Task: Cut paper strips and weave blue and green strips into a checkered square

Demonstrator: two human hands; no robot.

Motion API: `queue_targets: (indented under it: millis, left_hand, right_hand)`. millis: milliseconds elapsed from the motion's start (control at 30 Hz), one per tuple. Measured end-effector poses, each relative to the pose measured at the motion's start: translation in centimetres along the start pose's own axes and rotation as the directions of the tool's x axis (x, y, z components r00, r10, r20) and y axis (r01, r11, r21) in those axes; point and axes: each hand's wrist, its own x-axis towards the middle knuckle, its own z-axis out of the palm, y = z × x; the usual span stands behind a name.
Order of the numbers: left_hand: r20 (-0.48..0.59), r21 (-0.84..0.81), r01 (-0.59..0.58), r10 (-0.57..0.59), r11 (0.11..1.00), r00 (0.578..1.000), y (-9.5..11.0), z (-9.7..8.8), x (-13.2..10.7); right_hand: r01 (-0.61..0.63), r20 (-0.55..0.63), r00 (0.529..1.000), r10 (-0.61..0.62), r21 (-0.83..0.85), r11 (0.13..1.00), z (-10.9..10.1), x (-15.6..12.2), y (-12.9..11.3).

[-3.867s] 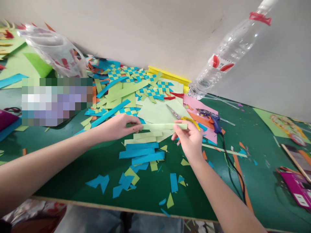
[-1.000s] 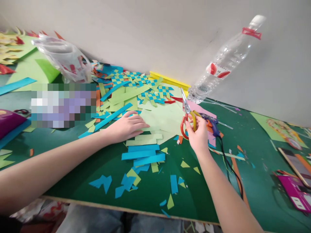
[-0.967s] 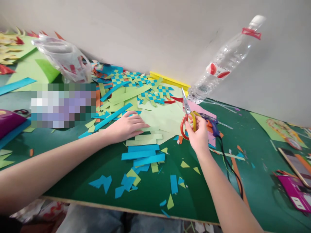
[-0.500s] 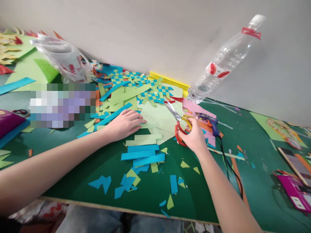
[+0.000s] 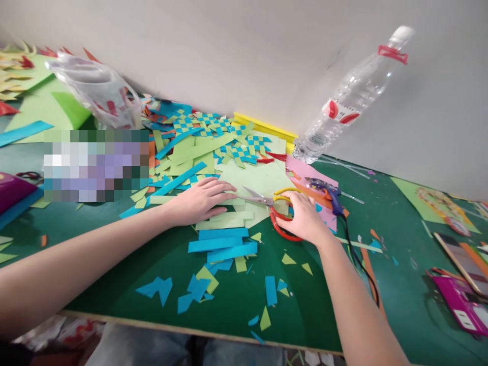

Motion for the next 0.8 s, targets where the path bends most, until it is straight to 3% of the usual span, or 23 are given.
queue_targets:
  millis: [433, 800]
  left_hand:
    - [-0.027, -0.06, -0.049, 0.048, 0.997, 0.998, -0.1, 0.2, 0.3]
    - [-0.013, -0.099, 0.069, -0.07, 0.993, 0.997, 0.0, 0.4, 0.4]
  right_hand:
    - [-0.012, 0.031, 0.999, 0.008, 0.108, 0.994, -1.3, -0.1, 1.5]
    - [0.002, 0.038, 0.999, -0.007, 0.132, 0.991, -1.4, -0.1, 1.5]
